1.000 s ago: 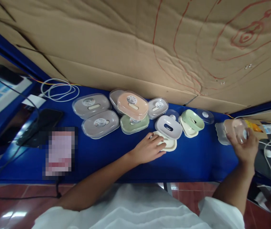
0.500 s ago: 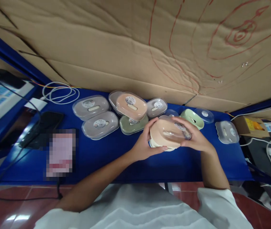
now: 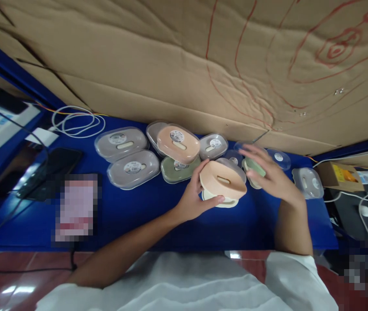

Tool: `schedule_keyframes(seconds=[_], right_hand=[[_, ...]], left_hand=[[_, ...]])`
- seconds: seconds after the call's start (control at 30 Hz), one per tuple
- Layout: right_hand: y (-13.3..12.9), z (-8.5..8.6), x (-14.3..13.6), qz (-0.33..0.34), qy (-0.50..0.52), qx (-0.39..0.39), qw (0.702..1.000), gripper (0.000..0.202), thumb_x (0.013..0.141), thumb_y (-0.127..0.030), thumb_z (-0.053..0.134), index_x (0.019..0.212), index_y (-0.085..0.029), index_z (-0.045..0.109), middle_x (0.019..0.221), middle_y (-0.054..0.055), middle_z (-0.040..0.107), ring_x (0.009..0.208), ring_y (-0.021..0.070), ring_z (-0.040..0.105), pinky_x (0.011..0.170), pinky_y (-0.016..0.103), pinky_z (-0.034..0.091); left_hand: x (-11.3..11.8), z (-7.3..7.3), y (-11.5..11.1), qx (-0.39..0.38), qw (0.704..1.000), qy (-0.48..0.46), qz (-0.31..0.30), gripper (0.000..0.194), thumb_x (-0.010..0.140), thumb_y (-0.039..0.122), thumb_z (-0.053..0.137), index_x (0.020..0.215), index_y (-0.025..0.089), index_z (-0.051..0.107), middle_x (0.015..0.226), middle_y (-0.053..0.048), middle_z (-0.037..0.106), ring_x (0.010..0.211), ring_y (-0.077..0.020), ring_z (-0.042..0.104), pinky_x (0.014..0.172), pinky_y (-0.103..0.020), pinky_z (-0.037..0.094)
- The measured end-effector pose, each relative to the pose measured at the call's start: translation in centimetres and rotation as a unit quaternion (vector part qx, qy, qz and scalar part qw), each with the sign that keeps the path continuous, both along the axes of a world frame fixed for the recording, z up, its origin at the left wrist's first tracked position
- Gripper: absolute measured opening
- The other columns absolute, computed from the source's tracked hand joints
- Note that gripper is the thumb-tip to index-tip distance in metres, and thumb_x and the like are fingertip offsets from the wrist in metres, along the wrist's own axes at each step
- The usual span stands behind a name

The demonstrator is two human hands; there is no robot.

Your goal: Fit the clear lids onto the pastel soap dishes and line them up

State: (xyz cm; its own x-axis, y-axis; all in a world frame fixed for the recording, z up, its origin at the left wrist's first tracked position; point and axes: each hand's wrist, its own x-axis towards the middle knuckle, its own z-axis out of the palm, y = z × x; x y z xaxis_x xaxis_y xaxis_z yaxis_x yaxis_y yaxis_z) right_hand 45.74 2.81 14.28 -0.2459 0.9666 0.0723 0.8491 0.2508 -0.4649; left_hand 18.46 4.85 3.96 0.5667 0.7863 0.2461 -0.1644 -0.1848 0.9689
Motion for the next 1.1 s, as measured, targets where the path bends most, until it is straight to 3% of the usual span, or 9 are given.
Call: schedule_keyframes(seconds=[0.07, 0.13, 0.33, 0.6, 0.7, 0.8, 0.87, 1.03, 1.1], right_hand=[[-0.4, 1.0, -2.4, 0.125, 0.049, -0.050, 0.990, 0.059, 0.105, -0.055, 0.059, 0.160, -0.035, 0.051, 0.159, 0.006, 0.058, 0.147, 0.0302, 0.055, 0.123, 0.049, 0.045], [-0.7, 1.5, -4.0, 0.176, 0.065, -0.072, 0.980, 0.052, 0.106, -0.047, 0.062, 0.155, -0.032, 0.057, 0.150, 0.006, 0.066, 0.138, 0.0274, 0.063, 0.117, 0.043, 0.052], [-1.2, 2.1, -1.9, 0.061, 0.068, -0.007, 0.996, 0.029, 0.107, -0.035, 0.060, 0.132, -0.029, 0.072, 0.121, 0.004, 0.079, 0.106, 0.0222, 0.077, 0.094, 0.034, 0.061], [0.9, 0.8, 1.2, -0.061, -0.089, 0.098, 0.989, 0.031, 0.108, -0.039, 0.054, 0.129, -0.026, 0.073, 0.130, 0.009, 0.077, 0.127, 0.0329, 0.070, 0.110, 0.056, 0.053], [0.6, 1.2, -0.5, -0.024, -0.060, 0.090, 0.994, 0.037, 0.107, -0.039, 0.057, 0.142, -0.029, 0.067, 0.146, 0.010, 0.068, 0.141, 0.0328, 0.061, 0.119, 0.058, 0.047], [-0.5, 2.1, -3.0, 0.108, 0.023, 0.023, 0.994, 0.050, 0.101, -0.042, 0.070, 0.150, -0.032, 0.061, 0.151, 0.008, 0.065, 0.142, 0.0288, 0.061, 0.118, 0.048, 0.051], [-1.1, 2.3, -4.1, 0.156, 0.051, -0.009, 0.986, 0.042, 0.101, -0.039, 0.071, 0.142, -0.032, 0.067, 0.145, 0.007, 0.069, 0.136, 0.0258, 0.065, 0.115, 0.043, 0.054], [-1.3, 2.2, -3.0, 0.099, 0.037, 0.009, 0.994, 0.018, 0.104, -0.031, 0.067, 0.118, -0.029, 0.076, 0.139, 0.006, 0.073, 0.132, 0.0257, 0.068, 0.110, 0.043, 0.057], [-0.6, 2.1, -1.5, 0.034, 0.000, 0.047, 0.998, 0.018, 0.104, -0.033, 0.065, 0.116, -0.028, 0.077, 0.137, 0.007, 0.073, 0.132, 0.0279, 0.068, 0.112, 0.048, 0.055]], left_hand=[[0.1, 0.0, 0.1, -0.011, 0.999, -0.019, 0.023, 0.103, 0.093, 0.059, 0.074, 0.168, 0.027, 0.012, 0.170, -0.021, 0.036, 0.154, -0.0361, 0.045, 0.123, -0.052, 0.046], [0.1, 0.0, 0.3, -0.035, 0.998, -0.041, 0.039, 0.105, 0.089, 0.055, 0.080, 0.168, 0.028, 0.017, 0.171, -0.019, 0.035, 0.156, -0.0370, 0.043, 0.126, -0.052, 0.043], [0.2, -0.1, -0.2, -0.048, 0.997, -0.064, 0.009, 0.114, 0.082, 0.048, 0.088, 0.170, 0.027, 0.019, 0.169, -0.018, 0.041, 0.154, -0.0380, 0.047, 0.128, -0.054, 0.040], [0.1, -0.3, -0.5, -0.072, 0.995, -0.051, 0.048, 0.101, 0.081, 0.046, 0.090, 0.161, 0.025, 0.032, 0.159, -0.018, 0.052, 0.145, -0.0338, 0.057, 0.122, -0.050, 0.048], [0.1, -0.3, -0.1, -0.067, 0.994, -0.063, 0.066, 0.098, 0.082, 0.044, 0.090, 0.159, 0.026, 0.032, 0.160, -0.018, 0.050, 0.146, -0.0330, 0.055, 0.123, -0.051, 0.045], [0.1, -0.4, -0.1, -0.052, 0.994, -0.075, 0.062, 0.099, 0.081, 0.045, 0.091, 0.157, 0.026, 0.032, 0.162, -0.019, 0.048, 0.149, -0.0342, 0.053, 0.125, -0.054, 0.043], [0.1, -0.6, -0.1, -0.048, 0.995, -0.073, 0.053, 0.100, 0.082, 0.046, 0.090, 0.159, 0.027, 0.030, 0.164, -0.019, 0.045, 0.149, -0.0344, 0.052, 0.123, -0.054, 0.045], [0.4, -0.8, -0.3, -0.013, 0.998, -0.049, 0.040, 0.106, 0.090, 0.042, 0.083, 0.167, 0.034, 0.010, 0.166, -0.020, 0.042, 0.128, -0.0261, 0.067, 0.096, -0.040, 0.062], [0.2, -0.7, -0.3, 0.056, 0.996, -0.011, 0.068, 0.086, 0.094, 0.036, 0.078, 0.162, 0.031, 0.025, 0.158, -0.018, 0.050, 0.121, -0.0232, 0.068, 0.090, -0.036, 0.061]])
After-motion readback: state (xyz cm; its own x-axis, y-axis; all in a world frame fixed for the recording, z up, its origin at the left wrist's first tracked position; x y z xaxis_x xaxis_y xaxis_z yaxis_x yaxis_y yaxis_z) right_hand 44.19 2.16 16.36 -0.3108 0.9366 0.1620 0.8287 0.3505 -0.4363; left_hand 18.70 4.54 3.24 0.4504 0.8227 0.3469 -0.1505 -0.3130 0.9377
